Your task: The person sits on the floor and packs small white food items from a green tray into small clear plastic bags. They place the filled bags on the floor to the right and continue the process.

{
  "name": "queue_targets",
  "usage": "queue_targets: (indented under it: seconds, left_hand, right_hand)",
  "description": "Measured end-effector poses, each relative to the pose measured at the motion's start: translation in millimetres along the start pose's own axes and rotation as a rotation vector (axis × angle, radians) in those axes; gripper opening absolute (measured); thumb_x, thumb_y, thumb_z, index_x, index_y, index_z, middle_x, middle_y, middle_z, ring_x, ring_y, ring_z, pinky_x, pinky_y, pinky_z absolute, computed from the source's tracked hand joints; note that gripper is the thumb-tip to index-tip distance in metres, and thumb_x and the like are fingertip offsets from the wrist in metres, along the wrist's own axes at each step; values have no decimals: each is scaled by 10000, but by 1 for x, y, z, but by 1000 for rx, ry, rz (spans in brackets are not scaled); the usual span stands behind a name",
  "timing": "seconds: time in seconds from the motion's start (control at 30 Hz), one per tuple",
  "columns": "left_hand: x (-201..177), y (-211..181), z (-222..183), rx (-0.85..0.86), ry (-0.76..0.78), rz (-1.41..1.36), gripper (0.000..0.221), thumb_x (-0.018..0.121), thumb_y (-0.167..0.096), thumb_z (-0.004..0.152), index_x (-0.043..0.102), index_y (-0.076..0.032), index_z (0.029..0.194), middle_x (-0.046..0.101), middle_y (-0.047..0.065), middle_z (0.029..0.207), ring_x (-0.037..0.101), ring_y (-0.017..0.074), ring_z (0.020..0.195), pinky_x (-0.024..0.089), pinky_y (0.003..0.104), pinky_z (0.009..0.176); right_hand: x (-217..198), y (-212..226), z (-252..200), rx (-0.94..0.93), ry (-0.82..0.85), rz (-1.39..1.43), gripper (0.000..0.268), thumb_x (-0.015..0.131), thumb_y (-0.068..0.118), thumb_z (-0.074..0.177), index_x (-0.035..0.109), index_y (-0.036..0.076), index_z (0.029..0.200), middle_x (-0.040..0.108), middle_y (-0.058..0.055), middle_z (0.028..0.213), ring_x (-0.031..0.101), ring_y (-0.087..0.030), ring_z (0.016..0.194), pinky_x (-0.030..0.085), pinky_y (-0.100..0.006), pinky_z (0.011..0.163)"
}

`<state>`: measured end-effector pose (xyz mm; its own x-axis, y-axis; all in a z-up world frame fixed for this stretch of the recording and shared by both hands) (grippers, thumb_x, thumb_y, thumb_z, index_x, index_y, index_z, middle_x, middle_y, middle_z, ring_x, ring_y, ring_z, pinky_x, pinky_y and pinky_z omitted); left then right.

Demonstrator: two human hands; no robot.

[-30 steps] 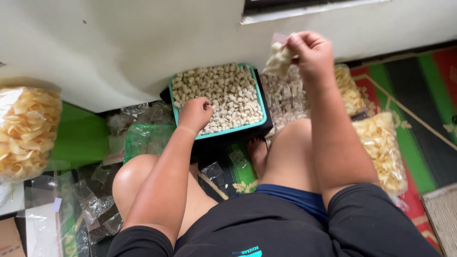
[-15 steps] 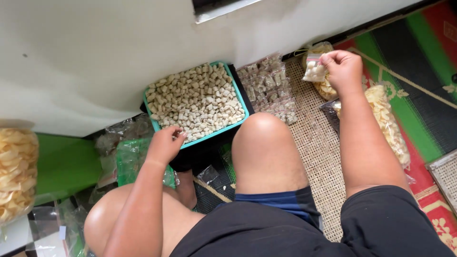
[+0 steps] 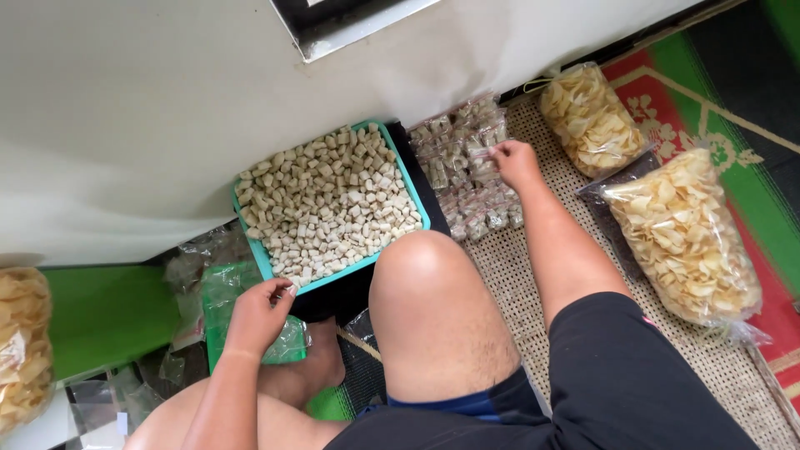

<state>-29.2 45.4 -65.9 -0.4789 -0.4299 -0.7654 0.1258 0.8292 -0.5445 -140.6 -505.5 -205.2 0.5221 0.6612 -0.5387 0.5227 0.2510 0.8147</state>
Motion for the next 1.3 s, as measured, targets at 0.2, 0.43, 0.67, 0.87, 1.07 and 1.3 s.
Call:
queue_targets:
  seconds: [0.2, 0.43, 0.67, 0.87, 1.07, 1.3]
  left_hand:
    - [5, -3, 5, -49, 11, -8, 216, 758, -194, 851, 819, -144, 1052, 800, 99, 879, 758, 233, 839, 618, 362, 751]
    - [4, -22, 9, -56, 37, -26, 208, 760, -171, 852, 820, -130, 1047, 790, 97, 846, 747, 209, 793, 617, 339, 710]
    - [4, -44, 16, -117, 154, 86, 326, 669, -330, 922, 768, -153, 1178, 798, 4, 1034, 711, 176, 965, 543, 334, 890]
    - [16, -39, 31, 103, 44, -3, 250, 741, -205, 871, 795, -96, 1090, 780, 147, 874, 746, 299, 840, 620, 404, 735]
    - [15, -58, 40, 182, 38, -30, 245, 706, -224, 901, 782, -121, 1110, 784, 117, 913, 752, 294, 880, 602, 422, 779]
    - [0, -92, 43, 178, -22, -162, 241, 724, -273, 893, 774, -162, 1101, 786, 71, 949, 760, 276, 915, 593, 416, 800]
  right_hand:
    - [87, -79, 98, -54, 123, -218, 207, 668, 283, 968, 778, 167, 1099, 754, -70, 767, 755, -243, 809, 570, -400, 799]
    - [98, -32, 74, -17, 200, -389, 202, 674, 329, 934, 793, 244, 1074, 776, -86, 1027, 723, -334, 1057, 585, -445, 891]
    - [69, 8, 52, 207, 113, -109, 258, 697, 185, 962, 736, 133, 1211, 732, -126, 1229, 659, -286, 852, 517, -408, 672]
    - [39, 43, 62, 71, -14, -54, 230, 691, 291, 912, 789, 164, 1077, 754, -38, 759, 744, -179, 737, 599, -336, 673]
    - [25, 221, -30, -64, 199, 274, 256, 713, 182, 925, 751, 49, 1140, 758, -100, 970, 693, -103, 798, 586, -205, 672]
    - [46, 369, -163, -229, 546, 95, 275, 732, 188, 896, 769, 11, 1103, 765, -124, 865, 680, -155, 700, 547, -258, 627]
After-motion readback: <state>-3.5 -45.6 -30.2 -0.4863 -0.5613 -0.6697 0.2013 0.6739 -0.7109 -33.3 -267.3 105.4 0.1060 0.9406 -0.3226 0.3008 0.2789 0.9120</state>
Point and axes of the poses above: each hand's wrist, its own z-axis towards the middle knuckle, its own x-axis out of the palm, y = z × x, the point moved 1 cm from there along z, towards the middle knuckle
